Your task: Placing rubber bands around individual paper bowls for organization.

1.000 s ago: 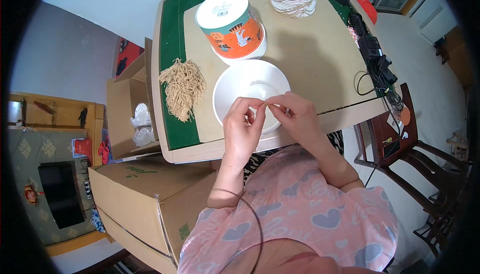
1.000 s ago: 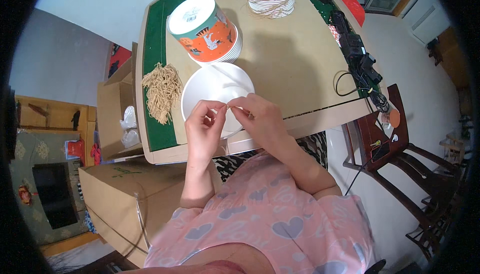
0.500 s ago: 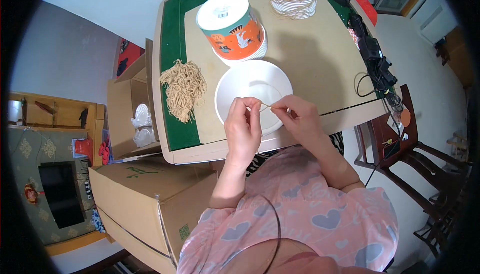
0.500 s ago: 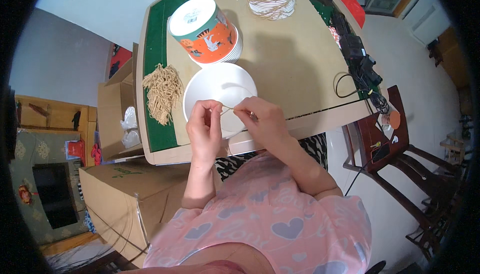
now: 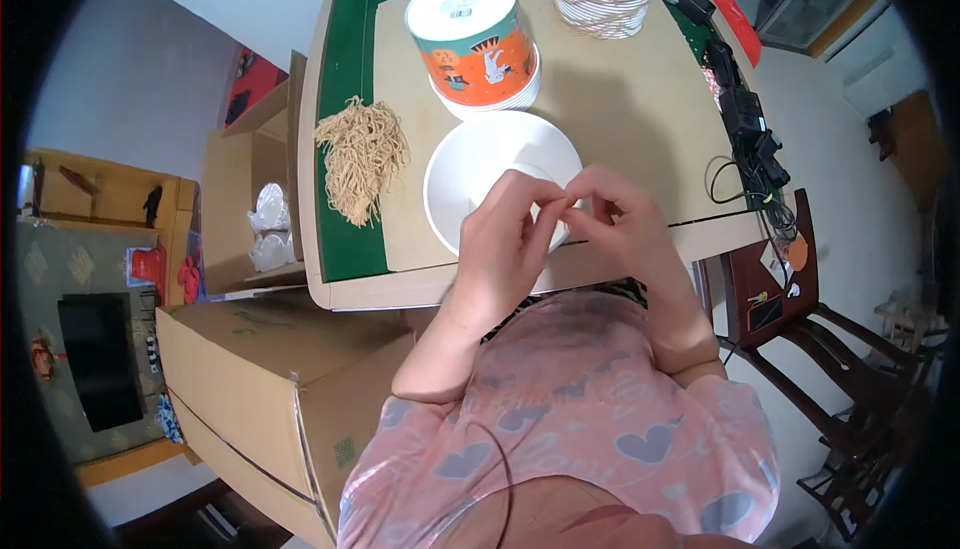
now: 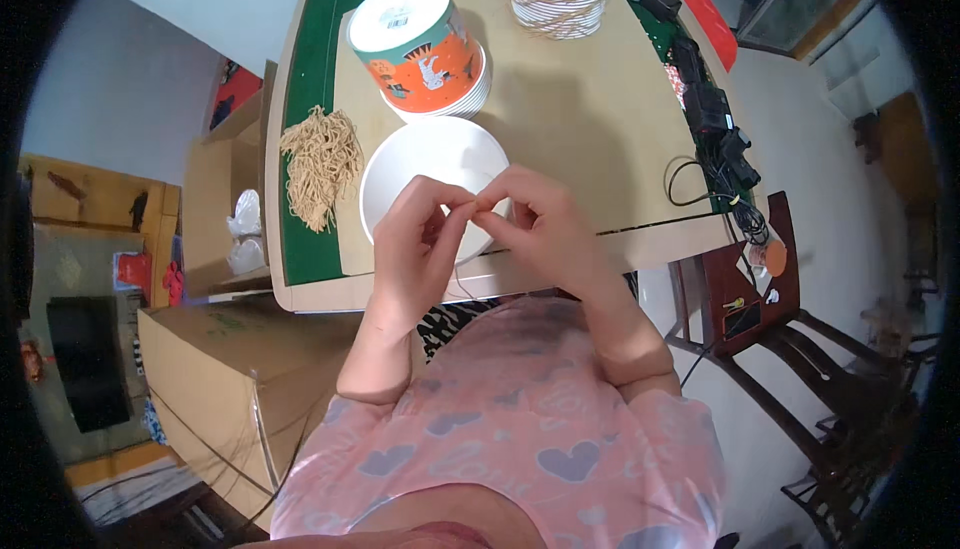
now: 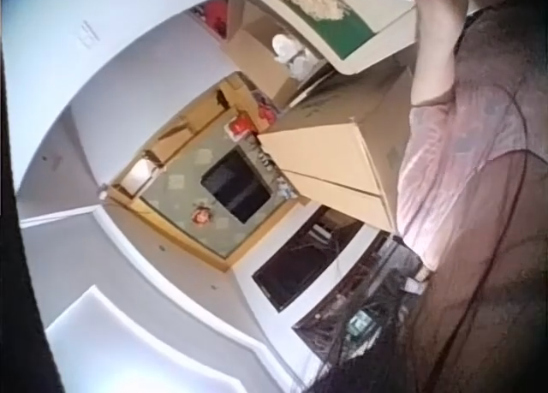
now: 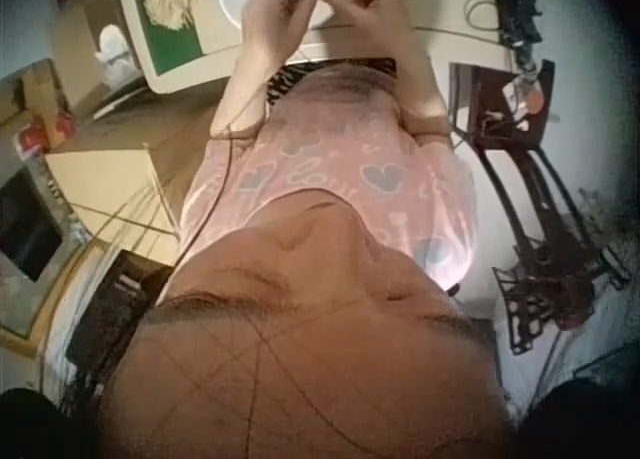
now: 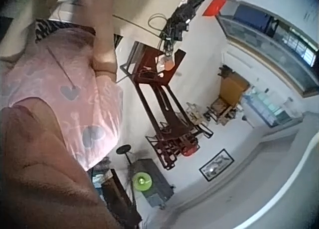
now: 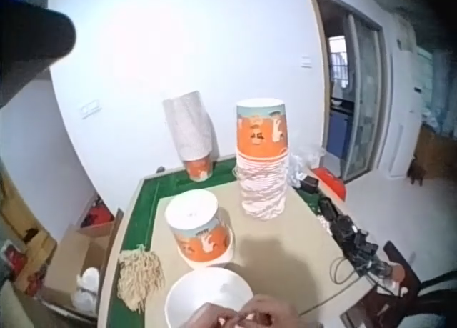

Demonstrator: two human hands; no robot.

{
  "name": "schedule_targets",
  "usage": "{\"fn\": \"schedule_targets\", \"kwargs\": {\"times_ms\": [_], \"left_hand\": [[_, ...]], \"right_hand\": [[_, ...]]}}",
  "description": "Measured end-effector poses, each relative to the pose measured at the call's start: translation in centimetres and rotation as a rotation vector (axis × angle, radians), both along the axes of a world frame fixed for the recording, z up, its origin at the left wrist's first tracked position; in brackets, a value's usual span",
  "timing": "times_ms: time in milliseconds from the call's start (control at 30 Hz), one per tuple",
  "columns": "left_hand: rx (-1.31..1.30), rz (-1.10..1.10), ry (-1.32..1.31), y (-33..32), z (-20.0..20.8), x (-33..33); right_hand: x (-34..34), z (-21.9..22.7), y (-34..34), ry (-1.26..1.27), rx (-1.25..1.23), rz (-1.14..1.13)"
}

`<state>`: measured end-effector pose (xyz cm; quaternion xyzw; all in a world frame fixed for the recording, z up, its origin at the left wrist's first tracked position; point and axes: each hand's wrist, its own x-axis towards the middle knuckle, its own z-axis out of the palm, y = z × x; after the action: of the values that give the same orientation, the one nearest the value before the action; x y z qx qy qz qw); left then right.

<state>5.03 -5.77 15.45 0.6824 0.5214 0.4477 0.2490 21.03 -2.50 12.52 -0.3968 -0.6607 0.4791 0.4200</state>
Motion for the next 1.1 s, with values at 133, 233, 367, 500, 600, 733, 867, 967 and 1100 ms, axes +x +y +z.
{"fn": "schedule_targets", "kwargs": {"times_ms": [133, 233, 367, 500, 600, 733, 867, 967, 1100], "left_hand": [[-0.120, -0.011, 0.072, -0.2, 0.5, -0.5], [-0.146, -0.015, 0.167, -0.6, 0.7, -1.1], [-0.025, -0.013, 0.055, -1.1, 0.9, -1.0], [0.044, 0.113, -0.013, -1.3, 1.4, -1.8], [0.126, 0.120, 0.129, -0.9, 1.5, -3.5], [0.032, -0.034, 0.425, 0.1, 0.5, -7.7], [0.015, 0.024, 0.751, 0.6, 0.0, -9.0], [0.070, -0.109, 0.735, -0.3, -1.0, -7.8], [0.016, -0.156, 0.576, -0.4, -1.2, -4.8]], "right_hand": [[0.9, 0.1, 0.3, 0.008, -0.072, -0.018], [1.1, 0.5, -0.1, -0.081, -0.026, -0.007], [1.2, 0.2, -0.5, -0.118, -0.003, 0.049], [1.4, -0.7, -0.5, -0.189, 0.027, 0.026], [1.7, -1.8, -0.6, -0.150, 0.038, 0.026], [3.6, -1.2, 1.0, -0.248, -0.001, 0.062], [5.8, 0.4, 5.6, -0.395, -0.053, 0.082], [5.3, 1.2, 9.3, -0.561, 0.020, 0.147], [2.3, 1.7, 11.3, -0.513, 0.218, 0.094]]}}
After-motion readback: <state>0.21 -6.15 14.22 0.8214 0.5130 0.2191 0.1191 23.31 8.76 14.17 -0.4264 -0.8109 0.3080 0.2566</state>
